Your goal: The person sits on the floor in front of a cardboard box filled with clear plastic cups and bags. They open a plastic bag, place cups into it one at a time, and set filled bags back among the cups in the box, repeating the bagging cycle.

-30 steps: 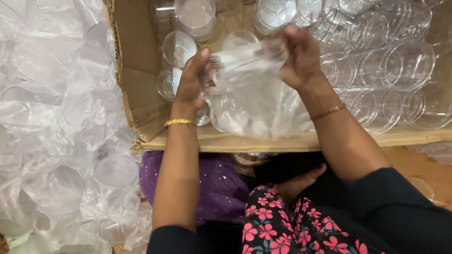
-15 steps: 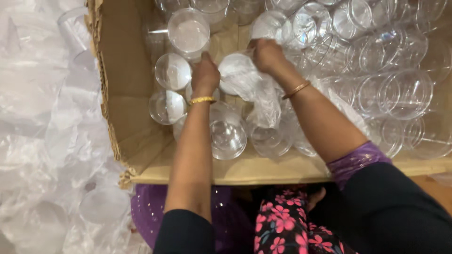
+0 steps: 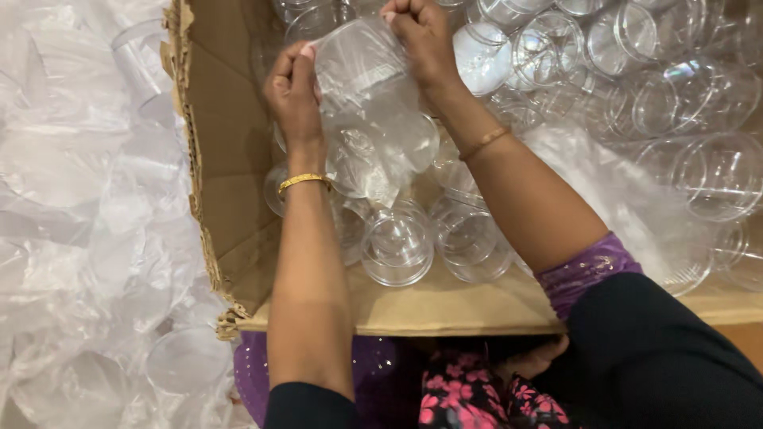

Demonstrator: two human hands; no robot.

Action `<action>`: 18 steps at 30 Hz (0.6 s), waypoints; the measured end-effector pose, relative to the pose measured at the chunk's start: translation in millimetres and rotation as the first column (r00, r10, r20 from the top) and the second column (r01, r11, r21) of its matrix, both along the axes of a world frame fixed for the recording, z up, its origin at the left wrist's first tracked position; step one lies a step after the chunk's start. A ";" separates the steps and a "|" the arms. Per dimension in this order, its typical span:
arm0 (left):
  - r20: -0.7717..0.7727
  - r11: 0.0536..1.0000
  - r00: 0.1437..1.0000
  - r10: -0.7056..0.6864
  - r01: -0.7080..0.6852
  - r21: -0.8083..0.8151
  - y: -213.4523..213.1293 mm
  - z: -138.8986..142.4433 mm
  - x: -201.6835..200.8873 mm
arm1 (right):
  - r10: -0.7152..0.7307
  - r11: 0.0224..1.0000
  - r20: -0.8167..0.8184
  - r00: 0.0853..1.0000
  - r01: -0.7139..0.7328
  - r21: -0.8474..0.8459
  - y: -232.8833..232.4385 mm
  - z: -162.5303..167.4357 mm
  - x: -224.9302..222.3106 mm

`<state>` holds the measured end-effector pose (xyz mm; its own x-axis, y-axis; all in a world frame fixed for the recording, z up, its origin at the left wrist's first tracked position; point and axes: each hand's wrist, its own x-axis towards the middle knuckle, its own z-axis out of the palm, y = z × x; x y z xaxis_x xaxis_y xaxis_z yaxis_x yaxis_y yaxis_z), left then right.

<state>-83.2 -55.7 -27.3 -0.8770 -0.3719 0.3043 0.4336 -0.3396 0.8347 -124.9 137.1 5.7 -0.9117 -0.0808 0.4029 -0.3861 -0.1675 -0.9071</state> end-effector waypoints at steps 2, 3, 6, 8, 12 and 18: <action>0.016 0.998 1.000 0.023 -0.024 0.051 -4.3 -0.5 -1.8 | 0.011 1.000 0.066 0.998 -0.010 -0.018 -9.1 -1.2 -1.8; -0.023 0.997 1.000 -0.014 0.016 0.072 -6.3 -1.0 -3.0 | 0.015 1.000 0.096 0.995 -0.013 -0.027 -11.4 -2.3 -2.0; -0.112 0.994 0.991 -0.075 0.083 0.065 -11.2 -2.4 -4.3 | 0.111 0.975 0.108 0.988 -0.087 -0.203 -12.3 -5.6 -3.6; -0.130 0.997 0.989 -0.075 0.072 -0.032 -14.3 -2.9 -3.5 | 0.098 0.980 0.078 0.992 -0.082 -0.181 -11.2 -7.1 -6.4; -0.026 0.997 0.999 -0.031 0.029 -0.078 -14.5 -8.4 2.1 | 0.075 0.982 0.102 0.992 -0.056 -0.180 -13.3 -13.3 -10.9; -0.130 0.850 0.943 0.306 -0.333 -0.408 -5.1 -24.5 5.3 | -0.141 0.980 0.052 0.989 0.132 0.146 -19.0 -38.8 2.5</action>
<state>-77.9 -60.8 -51.8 -0.7078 -0.4546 0.5407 0.5096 0.2015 0.8365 -122.4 118.1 -33.0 -0.9408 -0.0061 0.3388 -0.3389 0.0153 -0.9407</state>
